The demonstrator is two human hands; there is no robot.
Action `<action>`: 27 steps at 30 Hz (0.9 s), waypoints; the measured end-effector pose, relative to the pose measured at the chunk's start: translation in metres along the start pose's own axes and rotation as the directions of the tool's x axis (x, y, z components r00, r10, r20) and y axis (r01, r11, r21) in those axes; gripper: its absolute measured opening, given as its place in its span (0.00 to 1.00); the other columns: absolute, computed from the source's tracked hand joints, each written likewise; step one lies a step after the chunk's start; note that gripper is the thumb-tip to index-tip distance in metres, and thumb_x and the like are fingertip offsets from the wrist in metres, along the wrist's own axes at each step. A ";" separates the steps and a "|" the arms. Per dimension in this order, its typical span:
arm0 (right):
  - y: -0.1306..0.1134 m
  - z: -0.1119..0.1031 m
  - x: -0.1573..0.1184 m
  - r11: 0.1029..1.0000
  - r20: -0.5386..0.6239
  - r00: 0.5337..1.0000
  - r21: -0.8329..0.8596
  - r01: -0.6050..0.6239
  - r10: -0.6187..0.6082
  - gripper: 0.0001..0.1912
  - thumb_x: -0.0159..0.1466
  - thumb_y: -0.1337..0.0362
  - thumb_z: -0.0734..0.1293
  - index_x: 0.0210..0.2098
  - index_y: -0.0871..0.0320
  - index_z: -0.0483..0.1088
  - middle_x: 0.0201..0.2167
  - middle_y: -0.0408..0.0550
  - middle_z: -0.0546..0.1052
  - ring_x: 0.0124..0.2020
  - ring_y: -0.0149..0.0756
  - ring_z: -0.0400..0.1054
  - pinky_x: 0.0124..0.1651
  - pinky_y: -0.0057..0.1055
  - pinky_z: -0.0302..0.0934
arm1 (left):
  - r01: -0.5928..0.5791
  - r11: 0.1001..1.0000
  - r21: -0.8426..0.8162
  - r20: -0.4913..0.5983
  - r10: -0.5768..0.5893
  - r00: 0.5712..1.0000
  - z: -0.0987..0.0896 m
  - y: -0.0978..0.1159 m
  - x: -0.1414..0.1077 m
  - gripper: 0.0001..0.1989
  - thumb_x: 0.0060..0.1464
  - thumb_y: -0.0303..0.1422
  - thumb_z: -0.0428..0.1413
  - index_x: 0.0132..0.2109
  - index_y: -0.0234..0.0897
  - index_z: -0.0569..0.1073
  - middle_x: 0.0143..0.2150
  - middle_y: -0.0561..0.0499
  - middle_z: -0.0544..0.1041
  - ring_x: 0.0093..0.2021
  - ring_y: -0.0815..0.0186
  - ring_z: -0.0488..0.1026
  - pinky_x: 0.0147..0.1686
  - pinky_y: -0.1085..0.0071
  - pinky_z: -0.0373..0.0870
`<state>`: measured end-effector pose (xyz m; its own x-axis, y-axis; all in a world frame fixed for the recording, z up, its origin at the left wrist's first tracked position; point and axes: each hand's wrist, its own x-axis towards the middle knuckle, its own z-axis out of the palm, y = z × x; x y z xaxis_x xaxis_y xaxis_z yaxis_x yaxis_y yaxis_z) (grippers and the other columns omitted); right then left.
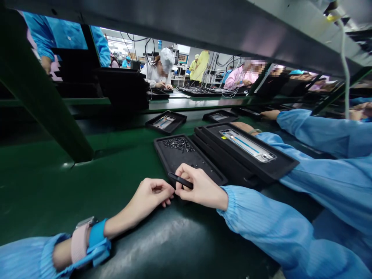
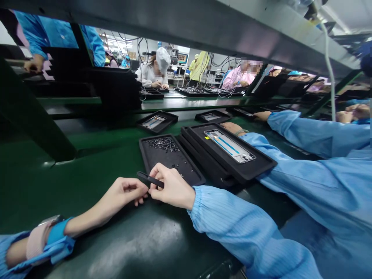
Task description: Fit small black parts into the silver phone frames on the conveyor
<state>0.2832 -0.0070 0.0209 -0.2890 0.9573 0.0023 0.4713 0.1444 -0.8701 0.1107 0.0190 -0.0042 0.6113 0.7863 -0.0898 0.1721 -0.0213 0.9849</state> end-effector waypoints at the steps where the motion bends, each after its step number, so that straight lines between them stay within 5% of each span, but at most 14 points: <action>1: -0.001 0.000 0.000 1.000 0.001 1.000 0.003 -0.005 0.005 0.12 0.48 0.74 0.65 0.31 0.58 0.59 0.22 0.38 0.71 0.19 0.23 0.60 0.23 0.21 0.56 | -0.003 1.000 0.007 0.007 0.003 1.000 0.000 0.000 0.000 0.12 0.50 0.37 0.55 0.29 0.30 0.73 0.25 0.50 0.72 0.25 0.70 0.69 0.26 0.75 0.66; 27: 0.001 -0.004 0.001 1.000 0.025 1.000 0.018 -0.007 0.006 0.10 0.49 0.72 0.65 0.31 0.59 0.61 0.24 0.40 0.72 0.20 0.23 0.61 0.25 0.22 0.58 | 0.004 0.996 0.086 0.007 -0.005 1.000 0.000 -0.005 0.000 0.07 0.48 0.32 0.53 0.30 0.31 0.70 0.24 0.52 0.70 0.24 0.70 0.66 0.26 0.74 0.64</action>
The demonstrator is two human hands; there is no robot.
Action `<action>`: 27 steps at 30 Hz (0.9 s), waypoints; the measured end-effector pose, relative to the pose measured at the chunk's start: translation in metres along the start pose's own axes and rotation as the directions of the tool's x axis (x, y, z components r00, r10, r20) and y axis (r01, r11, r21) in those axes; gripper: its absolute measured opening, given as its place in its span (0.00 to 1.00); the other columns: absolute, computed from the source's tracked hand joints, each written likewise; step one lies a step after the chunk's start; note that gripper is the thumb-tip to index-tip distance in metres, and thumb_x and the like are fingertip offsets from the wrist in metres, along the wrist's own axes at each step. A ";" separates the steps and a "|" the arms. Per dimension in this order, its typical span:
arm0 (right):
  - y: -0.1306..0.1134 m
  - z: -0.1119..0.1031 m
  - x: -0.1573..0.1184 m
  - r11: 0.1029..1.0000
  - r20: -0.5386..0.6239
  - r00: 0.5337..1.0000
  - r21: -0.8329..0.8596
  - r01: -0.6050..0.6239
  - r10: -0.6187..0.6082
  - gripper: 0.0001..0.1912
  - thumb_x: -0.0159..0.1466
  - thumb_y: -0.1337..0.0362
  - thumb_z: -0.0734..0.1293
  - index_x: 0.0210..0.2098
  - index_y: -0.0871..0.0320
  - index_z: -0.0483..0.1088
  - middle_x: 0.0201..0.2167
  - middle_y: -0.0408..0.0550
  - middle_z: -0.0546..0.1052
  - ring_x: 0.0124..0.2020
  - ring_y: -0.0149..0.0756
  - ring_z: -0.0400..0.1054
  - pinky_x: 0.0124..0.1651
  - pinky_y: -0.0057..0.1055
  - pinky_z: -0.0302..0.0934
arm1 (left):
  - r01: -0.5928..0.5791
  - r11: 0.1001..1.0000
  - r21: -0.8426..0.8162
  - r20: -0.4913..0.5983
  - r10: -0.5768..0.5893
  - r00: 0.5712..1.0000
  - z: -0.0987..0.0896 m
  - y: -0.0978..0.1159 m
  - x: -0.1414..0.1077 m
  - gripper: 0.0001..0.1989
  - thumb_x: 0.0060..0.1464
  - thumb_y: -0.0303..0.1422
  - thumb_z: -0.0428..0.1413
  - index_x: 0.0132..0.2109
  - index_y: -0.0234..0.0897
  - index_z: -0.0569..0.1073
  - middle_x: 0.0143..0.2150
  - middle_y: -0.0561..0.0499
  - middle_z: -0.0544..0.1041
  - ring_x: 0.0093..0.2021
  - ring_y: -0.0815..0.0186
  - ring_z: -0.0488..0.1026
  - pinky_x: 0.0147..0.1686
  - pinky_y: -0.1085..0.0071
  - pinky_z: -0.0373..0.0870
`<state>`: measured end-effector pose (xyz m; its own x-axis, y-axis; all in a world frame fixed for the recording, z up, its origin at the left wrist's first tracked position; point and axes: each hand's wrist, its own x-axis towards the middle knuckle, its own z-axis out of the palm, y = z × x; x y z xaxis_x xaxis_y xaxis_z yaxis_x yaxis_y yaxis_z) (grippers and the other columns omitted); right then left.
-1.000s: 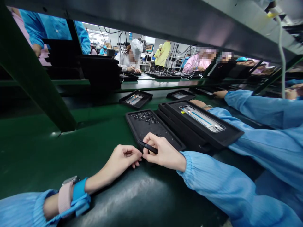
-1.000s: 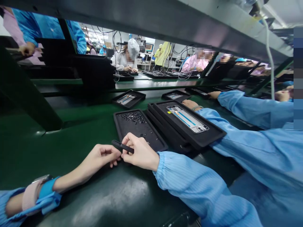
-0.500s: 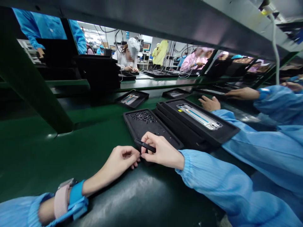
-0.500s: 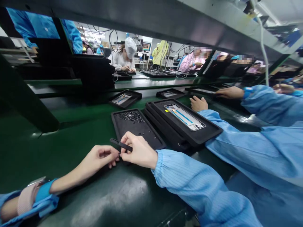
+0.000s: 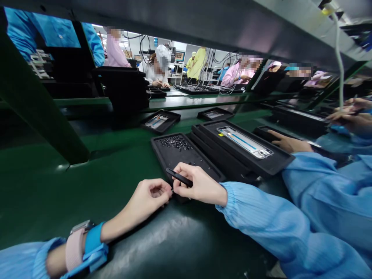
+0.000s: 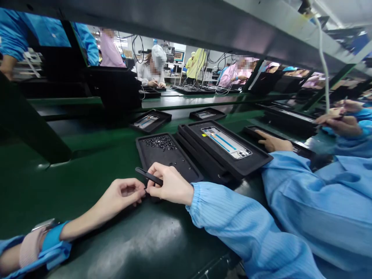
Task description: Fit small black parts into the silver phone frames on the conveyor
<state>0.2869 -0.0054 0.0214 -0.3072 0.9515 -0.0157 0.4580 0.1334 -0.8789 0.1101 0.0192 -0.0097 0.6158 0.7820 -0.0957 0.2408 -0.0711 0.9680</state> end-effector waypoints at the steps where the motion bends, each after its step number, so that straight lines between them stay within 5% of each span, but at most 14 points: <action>1: 0.000 0.000 0.000 1.000 0.003 1.000 0.003 0.007 -0.007 0.10 0.49 0.73 0.64 0.31 0.59 0.61 0.24 0.40 0.72 0.20 0.24 0.61 0.25 0.22 0.58 | -0.001 1.000 0.004 -0.002 0.001 1.000 0.000 0.000 0.000 0.06 0.47 0.32 0.53 0.30 0.31 0.70 0.24 0.52 0.70 0.24 0.70 0.66 0.26 0.74 0.64; 27: 0.004 0.005 0.002 0.994 -0.028 0.999 0.103 0.020 -0.017 0.09 0.49 0.72 0.65 0.29 0.60 0.61 0.23 0.39 0.69 0.22 0.23 0.62 0.27 0.21 0.60 | 0.004 0.999 -0.050 0.019 -0.003 1.000 0.001 0.005 -0.001 0.06 0.47 0.32 0.54 0.29 0.31 0.69 0.24 0.53 0.70 0.25 0.71 0.66 0.25 0.76 0.64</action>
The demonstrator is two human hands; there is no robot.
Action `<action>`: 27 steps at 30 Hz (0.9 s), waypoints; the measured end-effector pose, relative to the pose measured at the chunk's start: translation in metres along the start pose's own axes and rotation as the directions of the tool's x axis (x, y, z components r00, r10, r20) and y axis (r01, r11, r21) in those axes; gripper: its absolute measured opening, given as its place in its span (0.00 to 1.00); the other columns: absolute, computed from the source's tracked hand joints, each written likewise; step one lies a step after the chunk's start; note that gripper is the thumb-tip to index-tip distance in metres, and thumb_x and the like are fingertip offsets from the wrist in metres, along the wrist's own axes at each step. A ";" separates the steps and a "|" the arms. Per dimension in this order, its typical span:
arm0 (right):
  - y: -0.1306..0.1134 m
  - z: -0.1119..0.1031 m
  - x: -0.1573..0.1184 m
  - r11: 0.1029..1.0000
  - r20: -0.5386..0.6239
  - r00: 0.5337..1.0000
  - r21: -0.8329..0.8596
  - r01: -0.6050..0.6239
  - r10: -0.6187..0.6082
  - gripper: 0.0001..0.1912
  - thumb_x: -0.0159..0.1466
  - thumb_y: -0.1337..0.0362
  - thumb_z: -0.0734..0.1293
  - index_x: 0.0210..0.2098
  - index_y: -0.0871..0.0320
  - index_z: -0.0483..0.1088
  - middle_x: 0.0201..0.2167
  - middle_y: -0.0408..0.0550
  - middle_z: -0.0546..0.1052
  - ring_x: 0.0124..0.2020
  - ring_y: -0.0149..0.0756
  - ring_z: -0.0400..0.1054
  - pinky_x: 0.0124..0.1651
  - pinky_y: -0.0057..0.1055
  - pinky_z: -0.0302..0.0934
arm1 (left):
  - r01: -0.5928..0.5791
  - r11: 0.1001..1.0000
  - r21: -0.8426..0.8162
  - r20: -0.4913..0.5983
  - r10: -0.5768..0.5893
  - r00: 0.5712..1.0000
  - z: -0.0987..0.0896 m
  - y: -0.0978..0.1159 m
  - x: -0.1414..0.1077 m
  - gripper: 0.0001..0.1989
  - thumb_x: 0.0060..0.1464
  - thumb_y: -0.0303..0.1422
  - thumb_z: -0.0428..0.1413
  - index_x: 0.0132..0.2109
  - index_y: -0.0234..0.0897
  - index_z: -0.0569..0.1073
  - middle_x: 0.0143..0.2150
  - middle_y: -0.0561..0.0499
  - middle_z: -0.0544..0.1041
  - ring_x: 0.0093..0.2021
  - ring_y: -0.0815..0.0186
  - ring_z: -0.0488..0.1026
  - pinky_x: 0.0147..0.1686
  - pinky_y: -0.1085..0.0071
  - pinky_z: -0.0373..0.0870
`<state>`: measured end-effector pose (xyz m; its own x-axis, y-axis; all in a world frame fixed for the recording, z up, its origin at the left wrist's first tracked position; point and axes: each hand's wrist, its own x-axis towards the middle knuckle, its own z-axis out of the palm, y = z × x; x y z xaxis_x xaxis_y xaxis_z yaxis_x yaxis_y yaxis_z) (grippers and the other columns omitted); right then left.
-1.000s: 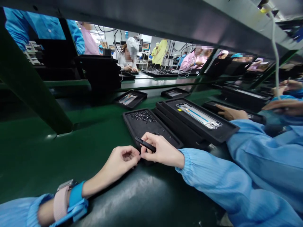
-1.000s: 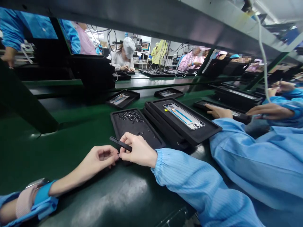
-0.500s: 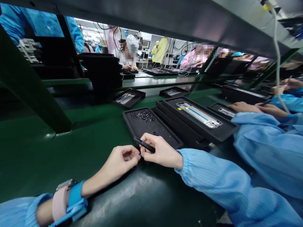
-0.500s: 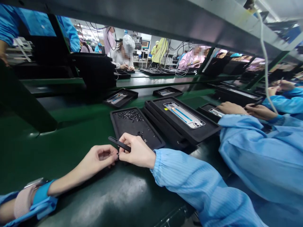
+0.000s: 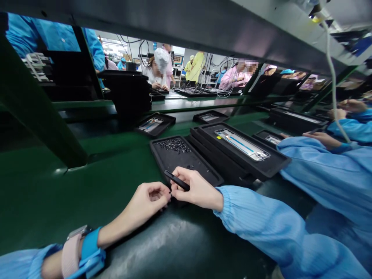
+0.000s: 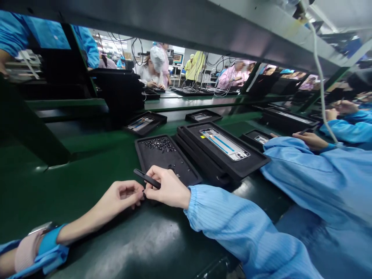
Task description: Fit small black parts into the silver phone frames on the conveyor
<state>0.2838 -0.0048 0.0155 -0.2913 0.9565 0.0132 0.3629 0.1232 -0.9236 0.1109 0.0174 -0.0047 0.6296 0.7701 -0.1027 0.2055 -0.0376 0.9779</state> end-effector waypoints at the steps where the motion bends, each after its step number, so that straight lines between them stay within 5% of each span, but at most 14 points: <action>1: 0.000 0.000 0.000 1.000 -0.001 1.000 0.003 0.000 0.000 0.08 0.49 0.72 0.65 0.29 0.60 0.61 0.22 0.39 0.69 0.21 0.23 0.61 0.26 0.21 0.59 | -0.001 1.000 0.002 -0.003 0.001 1.000 0.000 0.000 0.000 0.07 0.48 0.33 0.54 0.29 0.31 0.69 0.24 0.53 0.70 0.25 0.71 0.66 0.25 0.76 0.64; 6: 0.002 -0.001 0.000 1.000 -0.004 1.000 0.012 -0.009 0.009 0.07 0.52 0.70 0.63 0.31 0.59 0.61 0.23 0.40 0.70 0.18 0.22 0.60 0.21 0.20 0.57 | 0.023 1.000 -0.016 -0.022 -0.024 0.999 0.000 0.001 0.000 0.12 0.48 0.38 0.54 0.29 0.30 0.70 0.24 0.51 0.70 0.25 0.70 0.67 0.25 0.75 0.64; 11: 0.003 -0.001 0.000 1.000 0.012 1.000 0.014 0.000 -0.001 0.09 0.50 0.69 0.66 0.30 0.59 0.61 0.24 0.41 0.71 0.23 0.25 0.63 0.27 0.22 0.60 | 0.032 0.999 -0.023 -0.019 -0.033 0.999 0.000 0.003 0.001 0.14 0.47 0.39 0.55 0.29 0.29 0.71 0.25 0.50 0.71 0.26 0.69 0.68 0.25 0.75 0.64; 27: -0.004 -0.002 0.000 0.996 0.007 1.000 0.090 -0.016 0.015 0.08 0.47 0.72 0.64 0.27 0.59 0.61 0.22 0.39 0.67 0.23 0.25 0.62 0.29 0.23 0.58 | 0.028 0.999 -0.040 -0.006 -0.028 1.000 0.000 0.003 0.002 0.08 0.44 0.33 0.56 0.28 0.31 0.70 0.24 0.52 0.71 0.25 0.70 0.67 0.25 0.76 0.64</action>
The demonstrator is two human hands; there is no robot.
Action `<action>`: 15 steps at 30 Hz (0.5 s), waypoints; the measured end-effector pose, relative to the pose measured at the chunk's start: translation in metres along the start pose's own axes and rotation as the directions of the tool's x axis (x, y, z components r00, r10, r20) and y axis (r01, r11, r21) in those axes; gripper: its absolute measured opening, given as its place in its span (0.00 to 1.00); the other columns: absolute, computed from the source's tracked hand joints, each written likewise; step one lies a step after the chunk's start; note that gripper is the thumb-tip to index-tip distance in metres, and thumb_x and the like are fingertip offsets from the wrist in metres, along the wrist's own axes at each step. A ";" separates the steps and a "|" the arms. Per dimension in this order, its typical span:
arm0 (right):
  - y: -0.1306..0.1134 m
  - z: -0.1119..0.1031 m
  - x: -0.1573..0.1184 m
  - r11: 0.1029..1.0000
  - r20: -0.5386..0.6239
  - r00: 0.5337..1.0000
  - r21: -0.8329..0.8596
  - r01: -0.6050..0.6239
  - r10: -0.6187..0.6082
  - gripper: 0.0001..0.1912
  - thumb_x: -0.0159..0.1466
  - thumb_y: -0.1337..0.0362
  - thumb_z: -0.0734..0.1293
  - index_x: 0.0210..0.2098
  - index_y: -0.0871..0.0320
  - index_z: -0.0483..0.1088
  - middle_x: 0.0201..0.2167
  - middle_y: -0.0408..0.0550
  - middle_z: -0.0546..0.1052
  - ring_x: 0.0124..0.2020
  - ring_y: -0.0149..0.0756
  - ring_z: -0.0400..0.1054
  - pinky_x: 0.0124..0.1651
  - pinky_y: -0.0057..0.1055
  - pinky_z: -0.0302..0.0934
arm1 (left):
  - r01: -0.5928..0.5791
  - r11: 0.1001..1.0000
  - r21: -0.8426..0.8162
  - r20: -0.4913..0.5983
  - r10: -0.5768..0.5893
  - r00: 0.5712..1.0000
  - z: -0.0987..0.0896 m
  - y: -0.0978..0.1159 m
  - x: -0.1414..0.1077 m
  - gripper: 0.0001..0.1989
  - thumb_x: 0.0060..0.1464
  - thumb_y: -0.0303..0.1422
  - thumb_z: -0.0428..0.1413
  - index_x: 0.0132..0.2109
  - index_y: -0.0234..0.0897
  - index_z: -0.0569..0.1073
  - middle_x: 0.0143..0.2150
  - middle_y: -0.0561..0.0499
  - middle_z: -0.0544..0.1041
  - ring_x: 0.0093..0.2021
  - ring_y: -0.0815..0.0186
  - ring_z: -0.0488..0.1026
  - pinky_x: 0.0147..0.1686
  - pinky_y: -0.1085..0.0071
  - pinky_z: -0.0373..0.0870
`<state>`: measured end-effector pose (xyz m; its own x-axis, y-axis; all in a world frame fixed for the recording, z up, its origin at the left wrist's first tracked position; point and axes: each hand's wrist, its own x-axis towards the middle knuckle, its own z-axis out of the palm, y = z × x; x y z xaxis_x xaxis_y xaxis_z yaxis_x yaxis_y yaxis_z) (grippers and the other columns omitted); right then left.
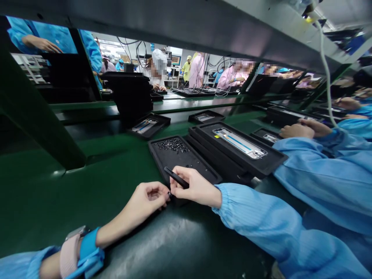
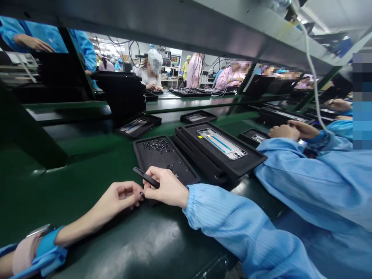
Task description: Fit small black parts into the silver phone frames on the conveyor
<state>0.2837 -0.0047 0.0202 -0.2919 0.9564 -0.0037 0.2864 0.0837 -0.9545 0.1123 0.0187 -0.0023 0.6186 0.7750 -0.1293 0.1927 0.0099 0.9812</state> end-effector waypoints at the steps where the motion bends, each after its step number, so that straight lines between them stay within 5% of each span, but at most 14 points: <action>1: -0.002 -0.003 0.000 1.000 -0.008 1.000 0.007 -0.002 0.002 0.08 0.47 0.72 0.64 0.27 0.59 0.61 0.22 0.39 0.67 0.24 0.25 0.62 0.29 0.23 0.58 | 0.006 1.000 0.002 -0.002 -0.006 1.000 0.000 0.000 0.000 0.08 0.44 0.33 0.56 0.28 0.31 0.70 0.24 0.52 0.71 0.25 0.70 0.67 0.25 0.76 0.64; 8: 0.008 -0.042 0.008 0.933 -0.075 0.997 -0.360 0.005 -0.034 0.06 0.47 0.72 0.64 0.25 0.60 0.64 0.21 0.39 0.69 0.24 0.26 0.62 0.29 0.23 0.56 | 0.020 1.000 0.000 -0.039 -0.020 0.999 -0.001 0.002 0.001 0.11 0.43 0.36 0.57 0.30 0.31 0.71 0.26 0.50 0.72 0.26 0.69 0.68 0.25 0.75 0.65; 15: 0.025 -0.037 0.016 0.857 -0.081 0.991 -0.513 0.050 -0.107 0.05 0.48 0.72 0.64 0.25 0.59 0.64 0.24 0.41 0.73 0.27 0.30 0.67 0.32 0.24 0.58 | -0.013 0.999 0.033 -0.063 0.015 0.998 -0.007 0.000 0.002 0.12 0.48 0.38 0.55 0.32 0.30 0.71 0.27 0.48 0.73 0.26 0.68 0.68 0.25 0.74 0.65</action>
<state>0.3200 0.0230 0.0073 -0.2456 0.9616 0.1225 0.6993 0.2633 -0.6646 0.1080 0.0243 -0.0017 0.5726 0.8131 -0.1053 0.2094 -0.0209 0.9776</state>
